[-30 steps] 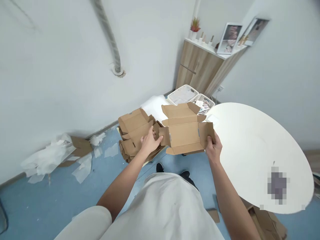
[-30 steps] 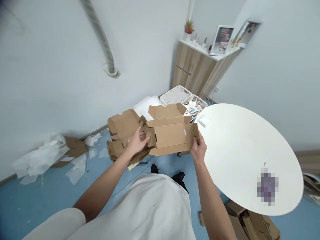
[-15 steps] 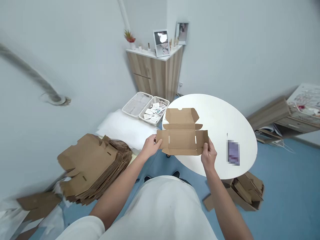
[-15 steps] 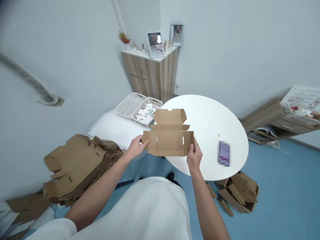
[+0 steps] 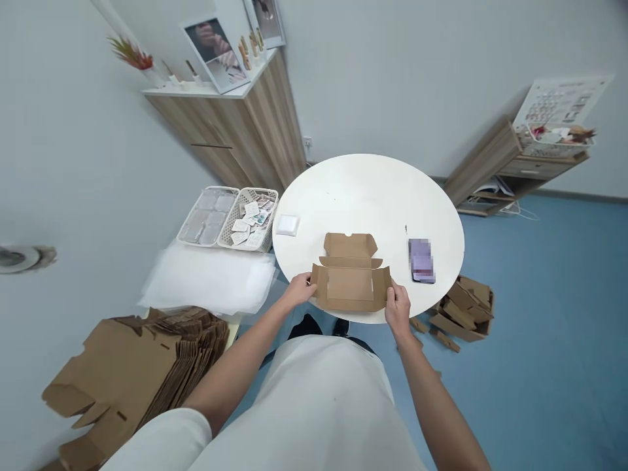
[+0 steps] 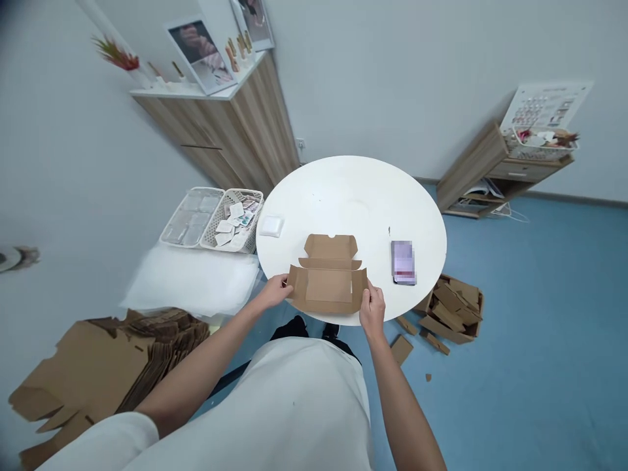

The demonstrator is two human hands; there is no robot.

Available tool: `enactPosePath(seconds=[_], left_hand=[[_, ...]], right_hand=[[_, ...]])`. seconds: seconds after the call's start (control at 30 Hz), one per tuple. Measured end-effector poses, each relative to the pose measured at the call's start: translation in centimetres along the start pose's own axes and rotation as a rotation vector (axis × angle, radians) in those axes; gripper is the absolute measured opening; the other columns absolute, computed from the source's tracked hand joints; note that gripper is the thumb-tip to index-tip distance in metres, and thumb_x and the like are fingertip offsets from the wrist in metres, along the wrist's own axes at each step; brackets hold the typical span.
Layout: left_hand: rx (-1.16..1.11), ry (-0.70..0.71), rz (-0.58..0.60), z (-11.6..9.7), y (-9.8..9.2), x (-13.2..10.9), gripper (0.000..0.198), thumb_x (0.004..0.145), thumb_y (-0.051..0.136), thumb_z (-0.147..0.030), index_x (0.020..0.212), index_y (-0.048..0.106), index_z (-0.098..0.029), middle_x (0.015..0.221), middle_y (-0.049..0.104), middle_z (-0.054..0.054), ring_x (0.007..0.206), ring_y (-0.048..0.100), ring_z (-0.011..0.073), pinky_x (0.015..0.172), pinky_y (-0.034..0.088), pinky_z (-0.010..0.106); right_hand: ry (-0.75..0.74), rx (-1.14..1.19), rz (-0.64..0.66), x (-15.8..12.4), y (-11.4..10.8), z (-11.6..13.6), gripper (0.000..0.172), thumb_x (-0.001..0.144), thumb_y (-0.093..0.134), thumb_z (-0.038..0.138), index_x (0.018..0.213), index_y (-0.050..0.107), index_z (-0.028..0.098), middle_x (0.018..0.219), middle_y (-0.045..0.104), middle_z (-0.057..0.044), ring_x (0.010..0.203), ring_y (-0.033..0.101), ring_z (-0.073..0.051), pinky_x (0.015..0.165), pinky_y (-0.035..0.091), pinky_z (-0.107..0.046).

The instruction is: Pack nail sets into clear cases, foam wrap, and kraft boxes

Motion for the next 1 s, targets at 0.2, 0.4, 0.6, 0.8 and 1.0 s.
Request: enactPosePath(seconds=[0.2,0.4,0.6,0.8,1.0], left_hand=[[-0.089,0.031,-0.066,1.0,0.8,2.9,0.039,0.069,0.048,-0.016,0.107,0.055,-0.017,0.088,0.063,0.003,0.066,0.059,0.0119,0.065,0.046,0.024],[-0.194,0.02,-0.134,2.2,0.6,5.8,0.037,0.073,0.052,-0.021,0.109,0.051,-0.014,0.089,0.063,0.005,0.068,0.061,0.0121,0.068,0.048,0.025],[-0.206,0.015,-0.153,2.8,-0.6,7.9,0.031,0.076,0.051,-0.023,0.106,0.051,-0.015,0.1,0.06,0.009,0.081,0.062,0.0155,0.075,0.048,0.029],[0.116,0.267,-0.246,2.0,-0.9,6.4,0.039,0.074,0.054,-0.028,0.111,0.049,-0.018,0.123,0.044,0.013,0.118,0.038,0.0263,0.093,0.036,0.042],[0.32,0.51,-0.077,0.3,1.6,3.5,0.043,0.066,0.064,-0.034,0.106,0.053,-0.021,0.126,0.042,0.012,0.123,0.03,0.0293,0.098,0.025,0.047]], right_hand=[[0.06,-0.031,0.045,0.4,0.8,-1.3,0.044,0.081,0.036,0.037,0.117,0.053,0.017,0.088,0.054,-0.007,0.073,0.051,-0.016,0.073,0.043,-0.033],[0.111,-0.029,0.072,1.4,2.0,-0.6,0.046,0.077,0.043,0.036,0.117,0.051,0.015,0.093,0.057,-0.007,0.061,0.051,-0.012,0.068,0.046,-0.033],[0.175,-0.053,0.062,2.8,3.1,0.0,0.052,0.075,0.044,0.036,0.123,0.043,0.016,0.103,0.056,-0.01,0.075,0.057,-0.016,0.071,0.047,-0.035],[0.177,-0.148,0.018,1.8,3.3,-0.4,0.065,0.071,0.051,0.037,0.13,0.032,0.017,0.127,0.041,-0.015,0.111,0.046,-0.025,0.089,0.04,-0.042],[0.188,-0.23,-0.054,1.4,2.2,-0.5,0.061,0.073,0.05,0.037,0.127,0.035,0.015,0.128,0.041,-0.014,0.122,0.034,-0.026,0.099,0.03,-0.044]])
Point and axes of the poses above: each hand's wrist, its own x-axis towards the middle knuckle, its own y-axis out of the palm, z = x × y, the point moved 5 cm from there along x, towards the middle knuckle
